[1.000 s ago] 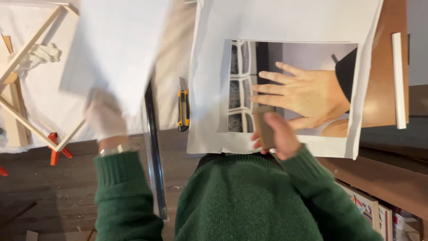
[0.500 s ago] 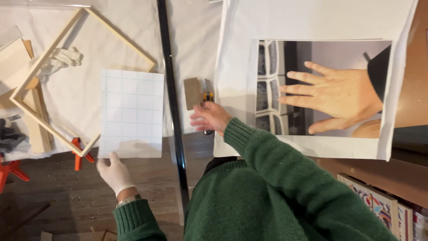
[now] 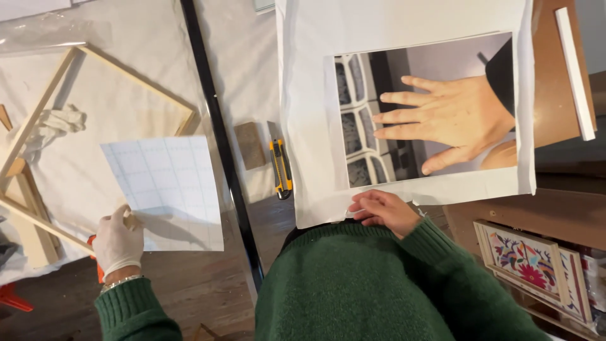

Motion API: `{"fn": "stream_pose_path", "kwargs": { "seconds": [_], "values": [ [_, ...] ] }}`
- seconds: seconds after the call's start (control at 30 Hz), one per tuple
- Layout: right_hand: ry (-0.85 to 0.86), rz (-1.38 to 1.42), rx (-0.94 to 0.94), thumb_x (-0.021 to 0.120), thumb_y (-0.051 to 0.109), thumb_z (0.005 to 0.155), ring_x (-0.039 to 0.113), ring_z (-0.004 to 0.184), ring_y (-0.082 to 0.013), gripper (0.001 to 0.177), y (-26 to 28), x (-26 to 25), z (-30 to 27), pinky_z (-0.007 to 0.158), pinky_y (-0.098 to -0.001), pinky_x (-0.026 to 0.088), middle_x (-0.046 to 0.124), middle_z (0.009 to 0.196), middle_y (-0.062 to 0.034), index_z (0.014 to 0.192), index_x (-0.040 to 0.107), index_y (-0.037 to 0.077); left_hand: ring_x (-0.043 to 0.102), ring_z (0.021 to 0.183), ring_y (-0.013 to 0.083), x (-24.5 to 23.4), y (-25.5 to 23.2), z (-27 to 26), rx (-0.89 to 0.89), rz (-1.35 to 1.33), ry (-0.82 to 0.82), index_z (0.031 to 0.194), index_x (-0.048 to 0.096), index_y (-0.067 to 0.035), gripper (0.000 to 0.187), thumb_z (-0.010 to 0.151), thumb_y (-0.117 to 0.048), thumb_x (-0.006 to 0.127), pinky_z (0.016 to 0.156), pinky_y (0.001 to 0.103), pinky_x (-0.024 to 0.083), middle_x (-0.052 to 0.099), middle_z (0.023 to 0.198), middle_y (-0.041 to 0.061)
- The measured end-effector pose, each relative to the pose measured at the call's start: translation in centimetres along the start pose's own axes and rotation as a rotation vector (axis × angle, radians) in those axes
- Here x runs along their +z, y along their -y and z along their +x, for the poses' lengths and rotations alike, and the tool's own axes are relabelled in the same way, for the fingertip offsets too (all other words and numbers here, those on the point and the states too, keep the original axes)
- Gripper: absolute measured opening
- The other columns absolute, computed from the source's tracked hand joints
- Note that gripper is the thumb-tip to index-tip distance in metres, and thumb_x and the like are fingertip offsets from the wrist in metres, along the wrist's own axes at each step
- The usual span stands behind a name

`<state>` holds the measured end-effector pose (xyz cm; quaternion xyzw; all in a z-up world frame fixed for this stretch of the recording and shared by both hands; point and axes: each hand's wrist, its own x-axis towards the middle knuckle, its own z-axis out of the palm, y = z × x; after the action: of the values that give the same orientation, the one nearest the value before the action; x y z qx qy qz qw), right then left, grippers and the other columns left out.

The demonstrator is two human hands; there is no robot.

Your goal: Prepare and assemble components for framing a piece of artwork, including cutting backing material and fitting the frame.

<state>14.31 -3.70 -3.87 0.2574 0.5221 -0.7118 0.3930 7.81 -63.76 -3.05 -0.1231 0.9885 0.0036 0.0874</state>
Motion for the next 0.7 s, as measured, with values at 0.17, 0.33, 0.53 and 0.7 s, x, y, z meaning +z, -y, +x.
{"fn": "stream_pose_path", "kwargs": {
  "seconds": [0.17,0.33,0.53,0.7],
  "values": [
    [-0.139,0.198,0.009,0.059,0.026,0.099,0.067,0.101,-0.0193,0.039,-1.0,-2.0,-2.2,0.087,-0.0349,0.054,0.07,0.118,-0.012,0.128,0.061,0.0,0.069,0.095,0.0397,-0.4,-0.1,0.1,-0.006,-0.088,0.03,0.132,0.071,-0.013,0.044,0.09,-0.026,0.075,0.083,0.05,0.055,0.073,0.11,0.019],
    [-0.282,0.498,-0.066,0.057,0.02,0.098,0.067,0.114,-0.0292,0.037,-0.7,-1.4,-3.3,0.095,-0.0419,0.054,0.069,0.125,-0.0206,0.127,0.054,-0.001,0.074,0.085,0.0287,1.6,2.3,0.2,-0.164,-0.128,0.13,0.122,0.077,-0.007,0.024,0.103,-0.022,0.072,0.085,0.043,0.06,0.078,0.102,0.015],
    [-0.339,0.909,-0.153,0.057,0.02,0.097,0.064,0.122,-0.032,0.028,-2.5,-1.3,-2.1,0.099,-0.0395,0.052,0.065,0.13,-0.0244,0.117,0.053,0.001,0.071,0.082,0.0205,1.1,6.3,-0.1,-0.026,-0.11,-0.185,0.116,0.077,-0.003,0.016,0.114,-0.016,0.068,0.075,0.034,0.061,0.077,0.097,0.011],
    [-0.46,0.93,-0.234,0.058,0.017,0.099,0.063,0.122,-0.0342,0.026,-2.2,-1.2,-1.9,0.103,-0.0415,0.051,0.064,0.129,-0.0261,0.116,0.051,-0.001,0.072,0.083,0.0205,-4.1,6.5,0.1,0.053,0.037,-0.339,0.108,0.075,-0.002,0.022,0.114,-0.018,0.061,0.069,0.032,0.058,0.076,0.096,0.011]
  ]
}}
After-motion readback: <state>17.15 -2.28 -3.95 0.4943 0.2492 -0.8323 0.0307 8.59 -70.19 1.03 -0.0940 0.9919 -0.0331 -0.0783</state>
